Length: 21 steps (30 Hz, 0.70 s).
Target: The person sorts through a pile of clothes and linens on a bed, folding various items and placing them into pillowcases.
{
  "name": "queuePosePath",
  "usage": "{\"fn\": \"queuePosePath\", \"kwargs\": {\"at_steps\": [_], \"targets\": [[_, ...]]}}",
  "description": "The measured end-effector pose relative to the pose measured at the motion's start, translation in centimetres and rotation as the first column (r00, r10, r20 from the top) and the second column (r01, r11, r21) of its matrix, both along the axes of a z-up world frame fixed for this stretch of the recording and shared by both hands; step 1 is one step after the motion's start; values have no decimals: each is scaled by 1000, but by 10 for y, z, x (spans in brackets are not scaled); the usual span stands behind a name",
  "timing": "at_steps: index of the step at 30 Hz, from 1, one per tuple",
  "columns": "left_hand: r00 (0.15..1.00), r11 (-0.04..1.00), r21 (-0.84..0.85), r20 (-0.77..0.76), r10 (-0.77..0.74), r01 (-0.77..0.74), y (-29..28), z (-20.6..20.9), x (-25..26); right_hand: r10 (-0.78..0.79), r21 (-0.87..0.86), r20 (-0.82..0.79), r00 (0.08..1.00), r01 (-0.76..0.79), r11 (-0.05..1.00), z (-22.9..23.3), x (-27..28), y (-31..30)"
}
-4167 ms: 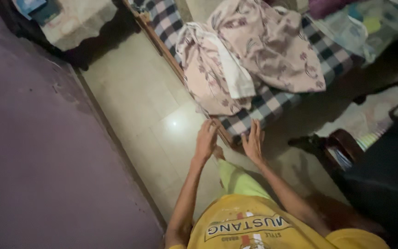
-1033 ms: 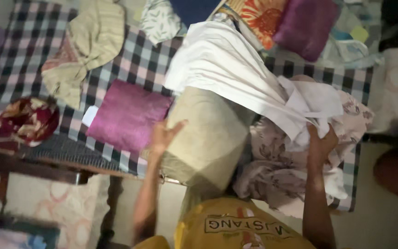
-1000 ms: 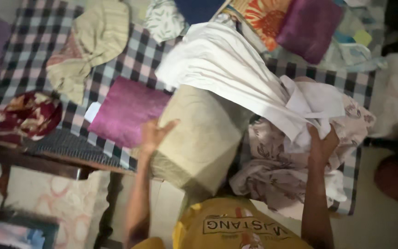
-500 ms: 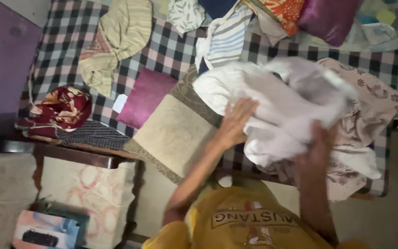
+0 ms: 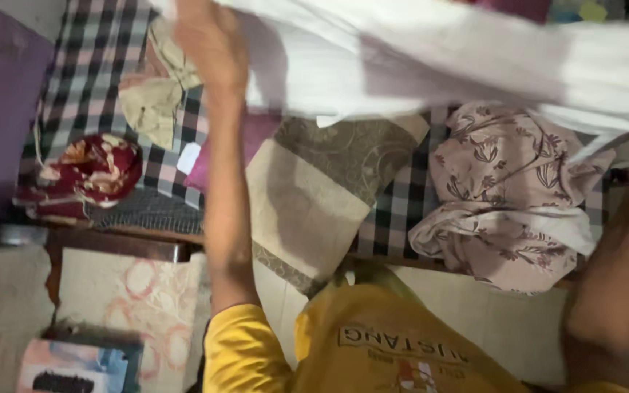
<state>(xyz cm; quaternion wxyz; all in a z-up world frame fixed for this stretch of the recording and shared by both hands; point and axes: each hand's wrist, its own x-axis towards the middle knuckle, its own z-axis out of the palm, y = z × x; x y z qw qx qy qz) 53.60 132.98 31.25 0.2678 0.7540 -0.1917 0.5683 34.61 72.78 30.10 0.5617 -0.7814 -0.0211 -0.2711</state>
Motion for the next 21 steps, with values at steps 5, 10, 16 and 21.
{"fn": "queuePosePath", "kwargs": {"at_steps": [5,10,16,21], "targets": [[816,884,468,-519,253,24,82,-123,-74,66,-454,-543,837,-359,815,-196,-22,79],[4,820,351,-920,391,452,133,-284,-258,40,-436,-815,579,-656,616,-250,-115,113],[-344,865,20,-913,221,501,118,-316,-335,-136,-420,-880,454,-615,667,-234,-147,101],[-175,920,104,-968,182,378,28,-260,-303,16,-521,-669,743,-485,702,-273,-85,125]]}}
